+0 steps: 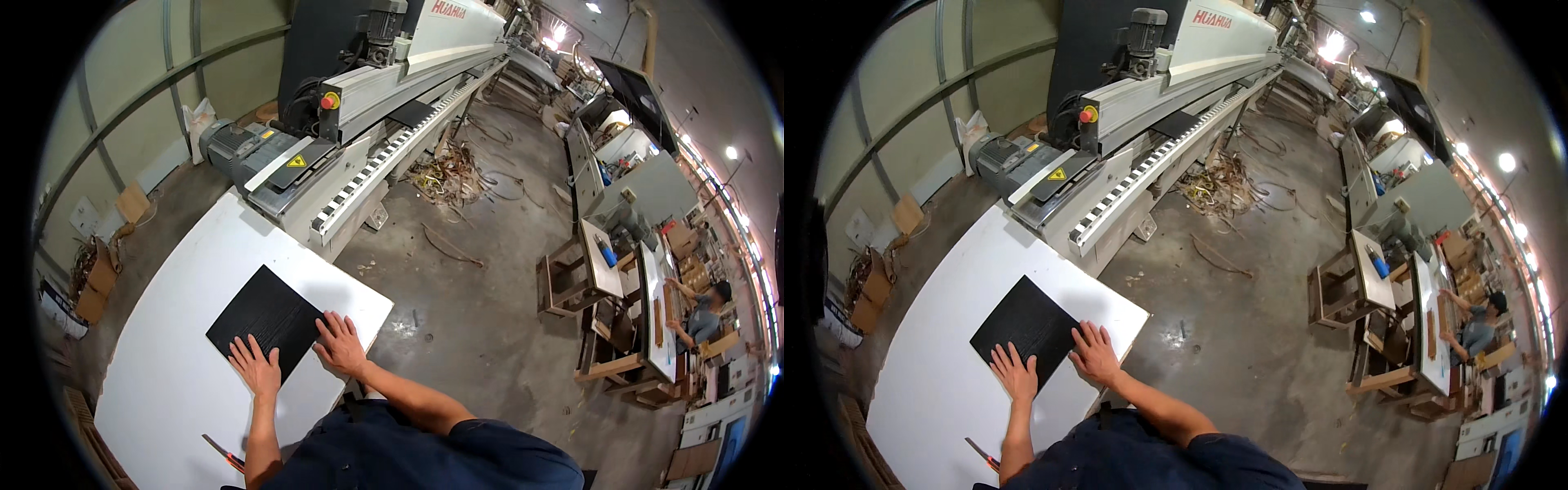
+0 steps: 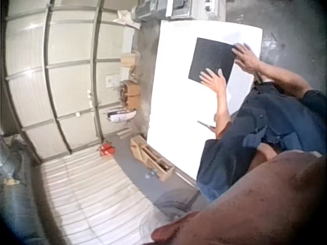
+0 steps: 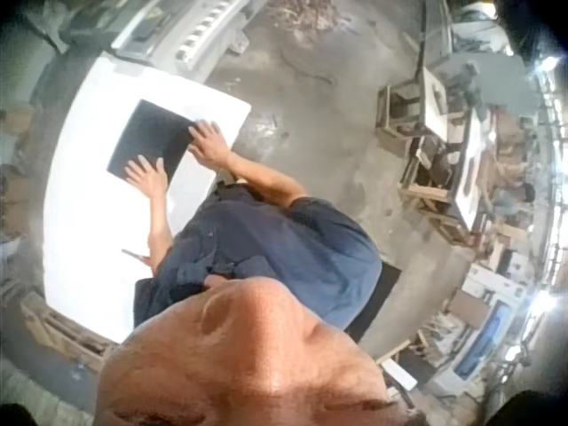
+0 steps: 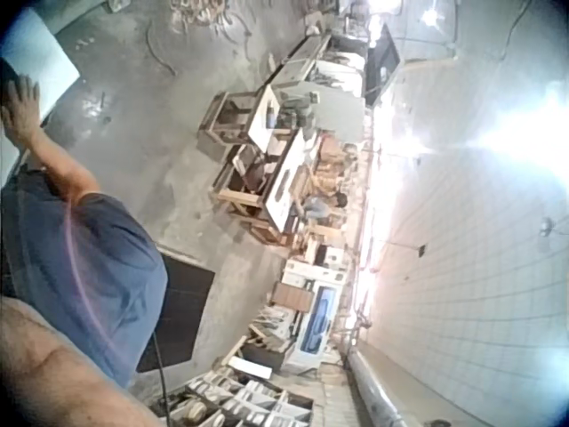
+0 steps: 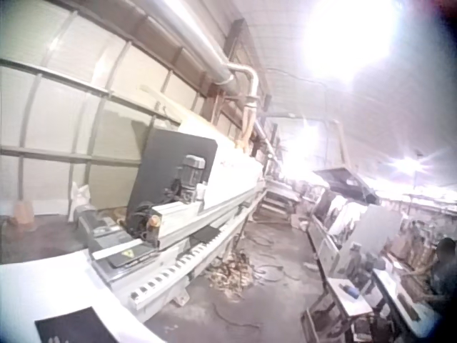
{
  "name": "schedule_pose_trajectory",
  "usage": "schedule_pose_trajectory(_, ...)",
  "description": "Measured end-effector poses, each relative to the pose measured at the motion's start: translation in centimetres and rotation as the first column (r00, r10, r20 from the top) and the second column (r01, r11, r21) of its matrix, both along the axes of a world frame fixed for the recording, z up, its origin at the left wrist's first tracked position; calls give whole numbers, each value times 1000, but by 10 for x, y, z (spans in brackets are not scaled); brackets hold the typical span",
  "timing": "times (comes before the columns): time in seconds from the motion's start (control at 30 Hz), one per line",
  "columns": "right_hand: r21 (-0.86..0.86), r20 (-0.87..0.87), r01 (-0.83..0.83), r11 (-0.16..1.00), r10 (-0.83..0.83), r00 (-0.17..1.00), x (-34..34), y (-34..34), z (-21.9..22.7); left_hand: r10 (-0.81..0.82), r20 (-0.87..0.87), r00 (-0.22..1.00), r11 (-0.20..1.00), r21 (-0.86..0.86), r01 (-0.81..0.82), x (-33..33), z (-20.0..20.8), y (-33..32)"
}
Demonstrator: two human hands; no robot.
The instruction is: The person picks up black wooden panels from a stack, places them onto a white workbench to align them, and then carries the stack of panels to another location.
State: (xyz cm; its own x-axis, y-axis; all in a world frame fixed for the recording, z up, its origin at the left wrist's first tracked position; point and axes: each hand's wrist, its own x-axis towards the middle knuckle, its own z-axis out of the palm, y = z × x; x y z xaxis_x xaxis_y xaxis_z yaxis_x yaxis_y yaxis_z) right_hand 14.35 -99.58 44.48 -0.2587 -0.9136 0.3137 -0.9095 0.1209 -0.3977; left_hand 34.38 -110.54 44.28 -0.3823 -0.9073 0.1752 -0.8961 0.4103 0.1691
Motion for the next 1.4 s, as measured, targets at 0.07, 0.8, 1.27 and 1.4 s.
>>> schedule_pose_trajectory(0.07, -23, -8, 10, 1000, -10, 1000, -1, -1, 0, -5, -26, 1000, 1000, -31, 4, -1, -2, 0)
schedule_pose_trajectory(0.8, 22, -24, 19, 1000, -18, 1000, 1, -2, 5, -9, -48, 999, 999, 41, 11, -1, 10, -4)
schedule_pose_trajectory(1.27, 28, 3, 16, 999, -16, 1000, -1, -1, 5, -55, -37, 998, 996, 70, 57, -5, 18, -19)
schedule_pose_trajectory(1.4, 26, 7, 12, 1000, -12, 1000, -1, -1, 5, -51, -40, 998, 996, 75, 54, -4, 17, -20)
